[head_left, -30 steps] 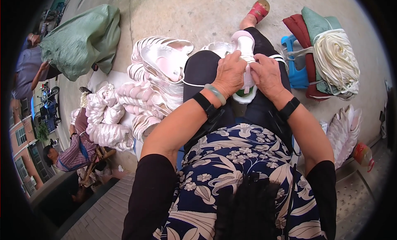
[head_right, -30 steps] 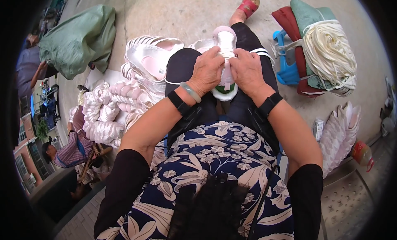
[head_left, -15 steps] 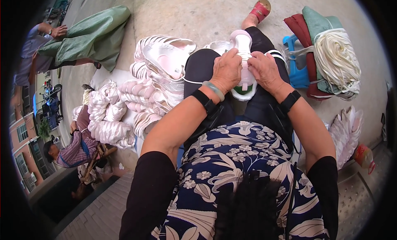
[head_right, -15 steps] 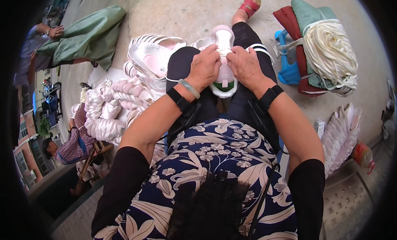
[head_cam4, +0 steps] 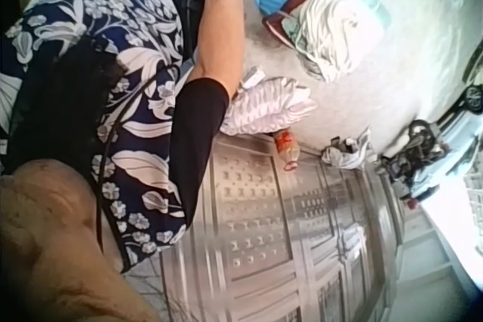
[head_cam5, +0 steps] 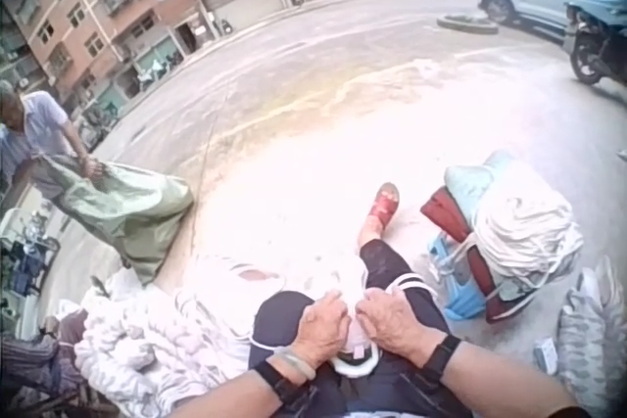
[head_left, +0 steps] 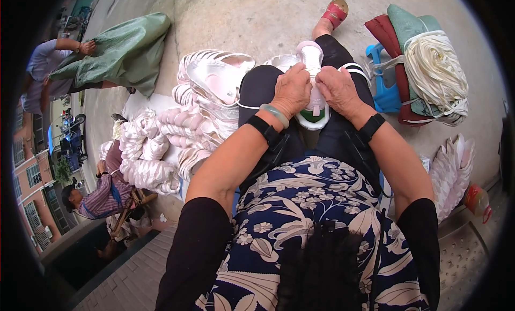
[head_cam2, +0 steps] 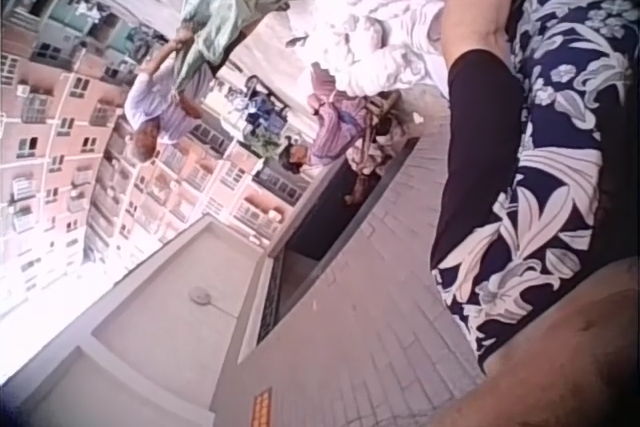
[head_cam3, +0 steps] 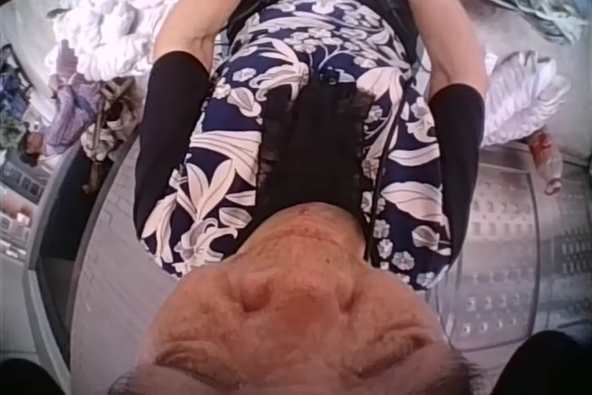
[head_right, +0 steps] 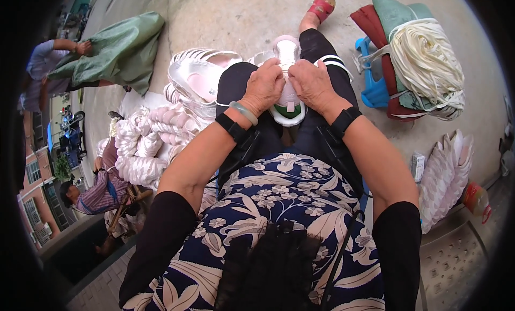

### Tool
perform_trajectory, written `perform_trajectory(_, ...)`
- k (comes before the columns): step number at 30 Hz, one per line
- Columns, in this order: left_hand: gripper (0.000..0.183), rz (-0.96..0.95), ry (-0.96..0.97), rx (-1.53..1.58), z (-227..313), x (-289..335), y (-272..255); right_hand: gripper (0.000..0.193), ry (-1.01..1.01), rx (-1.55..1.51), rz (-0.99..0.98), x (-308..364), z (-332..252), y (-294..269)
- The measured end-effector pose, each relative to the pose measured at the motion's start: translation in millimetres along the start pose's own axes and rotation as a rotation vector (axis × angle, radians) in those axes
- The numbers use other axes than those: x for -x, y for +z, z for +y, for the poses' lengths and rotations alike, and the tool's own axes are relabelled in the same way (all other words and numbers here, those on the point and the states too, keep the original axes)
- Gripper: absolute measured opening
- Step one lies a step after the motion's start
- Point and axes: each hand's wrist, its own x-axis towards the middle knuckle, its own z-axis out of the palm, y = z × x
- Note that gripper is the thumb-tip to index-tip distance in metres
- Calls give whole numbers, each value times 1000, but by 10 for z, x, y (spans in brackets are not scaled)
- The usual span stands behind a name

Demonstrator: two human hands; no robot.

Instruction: Lacing shoelaces into white shoe uppers in a production environment.

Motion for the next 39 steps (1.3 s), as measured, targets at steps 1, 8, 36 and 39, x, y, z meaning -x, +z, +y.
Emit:
perform_trajectory(1, 8, 1, 0, -3, 17, -6, -2, 10, 31, -13, 23, -1, 2, 9)
perform_trajectory(8, 12, -116, -30, 56, 67, -40, -79, 13, 9, 139, 99, 62, -38, 30)
perform_trajectory(36, 12, -205, -189, 74, -53, -52, 36, 10, -150, 78, 58, 73, 114, -23)
perform_trajectory(39, 13, -201, -208, 54, -59, -70, 47, 12, -126, 127, -89, 44, 125, -111)
